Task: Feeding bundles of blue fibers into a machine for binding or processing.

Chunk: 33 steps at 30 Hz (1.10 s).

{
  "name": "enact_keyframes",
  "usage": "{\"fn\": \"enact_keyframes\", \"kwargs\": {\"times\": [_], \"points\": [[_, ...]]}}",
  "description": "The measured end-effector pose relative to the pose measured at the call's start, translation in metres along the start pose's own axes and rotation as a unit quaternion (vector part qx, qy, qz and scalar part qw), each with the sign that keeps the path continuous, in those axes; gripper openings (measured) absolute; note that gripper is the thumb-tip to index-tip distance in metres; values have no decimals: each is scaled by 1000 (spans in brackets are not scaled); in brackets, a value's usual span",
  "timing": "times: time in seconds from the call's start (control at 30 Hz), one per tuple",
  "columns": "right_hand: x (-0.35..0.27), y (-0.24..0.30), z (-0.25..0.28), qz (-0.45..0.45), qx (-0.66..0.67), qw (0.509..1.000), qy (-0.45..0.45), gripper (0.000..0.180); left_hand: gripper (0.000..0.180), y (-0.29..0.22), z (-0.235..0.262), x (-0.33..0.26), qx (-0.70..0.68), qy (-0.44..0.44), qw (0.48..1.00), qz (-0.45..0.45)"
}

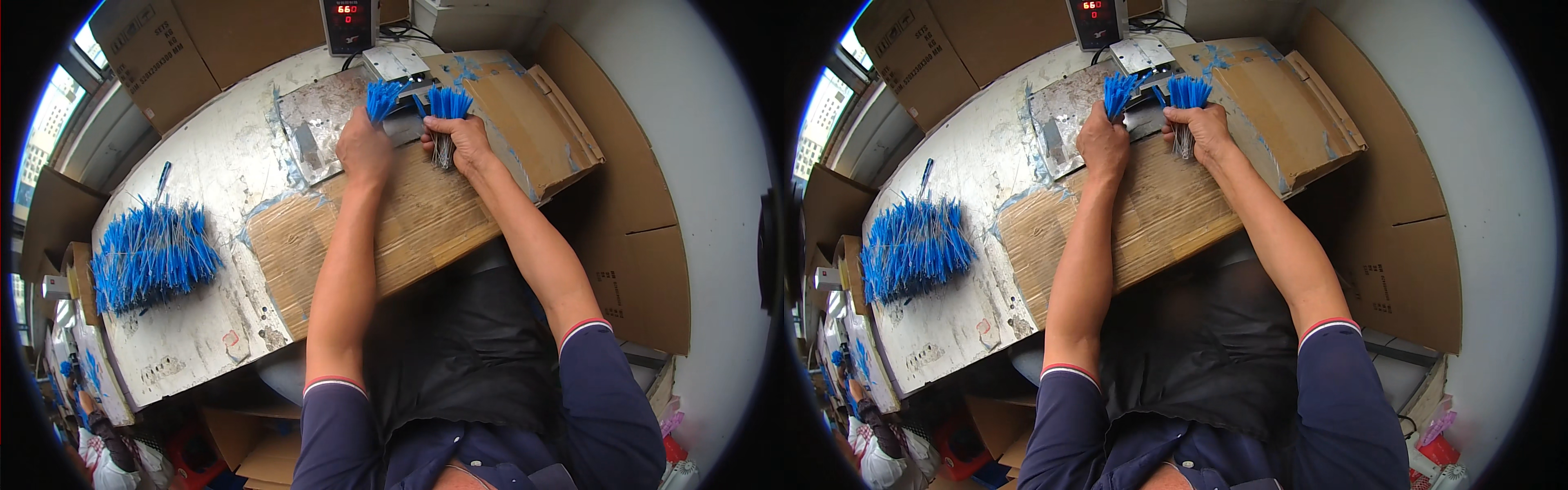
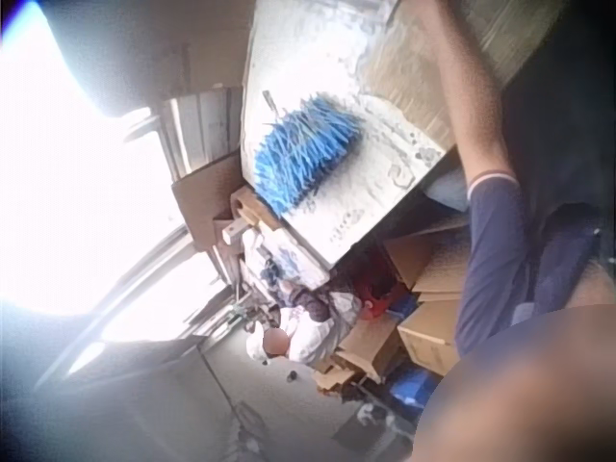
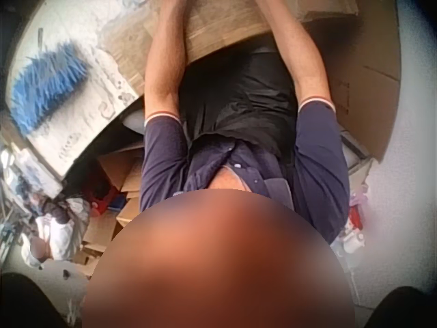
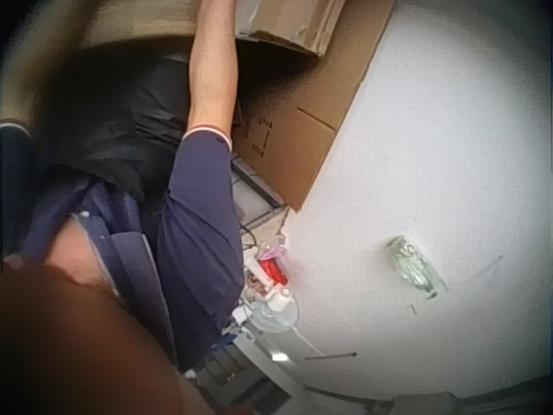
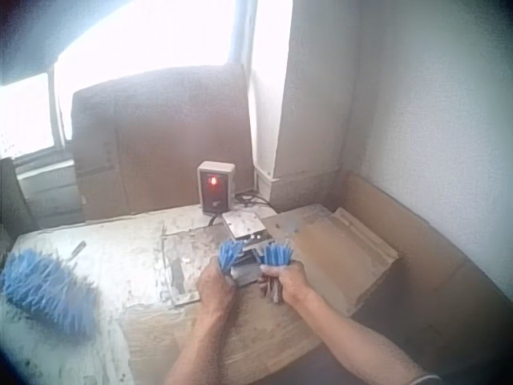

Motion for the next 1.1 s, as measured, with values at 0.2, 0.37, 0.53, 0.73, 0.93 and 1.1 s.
{"fn": "enact_keyframes", "kwargs": {"times": [0.2, 0.37, 0.53, 0.73, 0.93, 1.1], "points": [[0, 2, -1, 17, -6, 1000, -19, 10, 14, -1, -2, 0, 18, 13, 1000, -18], [0, 2, -7, -16, -48, 997, -59, 8, 10, -2, -5, -1, 71, 38, 996, -22], [-1, 8, -8, -36, -81, 993, -72, 7, 12, -4, -1, -1, 60, 1, 998, -4], [6, 7, -11, -37, -102, 991, -76, 6, 16, 0, 0, 0, 38, -12, 999, 25], [12, 4, -15, -11, -118, 986, -120, 6, 18, -1, 2, 0, 22, -10, 999, 22], [15, 0, -18, 2, -120, 983, -138, 6, 13, 4, 2, 1, 36, -34, 999, 20]]}}
Point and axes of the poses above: each hand's wrist, its own x-axis towards the middle knuckle, its own z-axis out of the back of the hand, y = z × x, the point moved 3 cm from there along x, towards the middle knuckle, and after that the axes turned 11 degrees about y, right-handed, at the moved point
